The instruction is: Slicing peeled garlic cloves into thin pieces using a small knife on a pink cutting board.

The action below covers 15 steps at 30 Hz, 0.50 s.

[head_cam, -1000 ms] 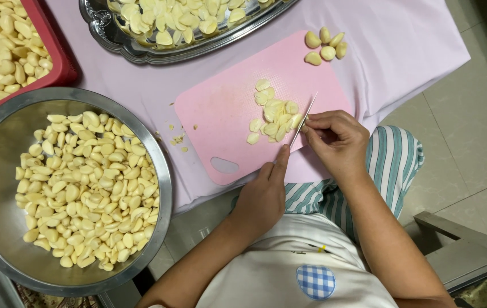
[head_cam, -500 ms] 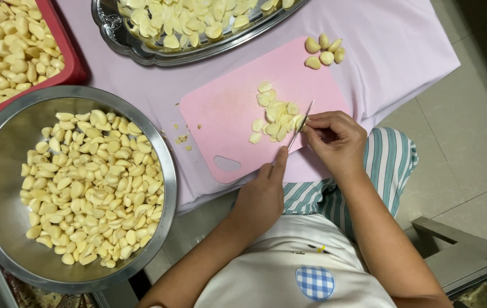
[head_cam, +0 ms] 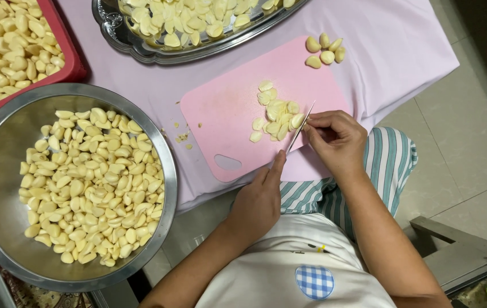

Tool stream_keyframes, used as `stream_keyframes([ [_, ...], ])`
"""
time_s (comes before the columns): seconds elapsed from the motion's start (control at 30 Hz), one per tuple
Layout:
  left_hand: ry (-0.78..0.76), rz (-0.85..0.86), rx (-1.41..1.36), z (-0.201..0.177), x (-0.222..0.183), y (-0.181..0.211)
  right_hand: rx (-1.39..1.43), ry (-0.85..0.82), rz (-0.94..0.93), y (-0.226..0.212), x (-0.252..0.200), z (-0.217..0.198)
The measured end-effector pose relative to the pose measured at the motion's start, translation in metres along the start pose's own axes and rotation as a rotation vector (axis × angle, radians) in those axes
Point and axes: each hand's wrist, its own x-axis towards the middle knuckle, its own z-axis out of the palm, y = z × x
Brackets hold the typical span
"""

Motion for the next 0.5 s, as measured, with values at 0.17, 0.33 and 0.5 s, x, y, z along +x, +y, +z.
stream_keyframes([
  [0.17,-0.035,0.002,-0.028,0.002,-0.004,-0.006,0.002,-0.001,-0.014,0.003,0.000,0.000],
  [0.33,-0.059,0.006,-0.035,0.005,-0.005,-0.010,0.003,-0.004,-0.005,0.001,0.001,0.000],
  [0.5,-0.058,0.014,-0.038,0.006,-0.004,-0.011,0.005,0.001,-0.011,0.000,0.002,0.000],
])
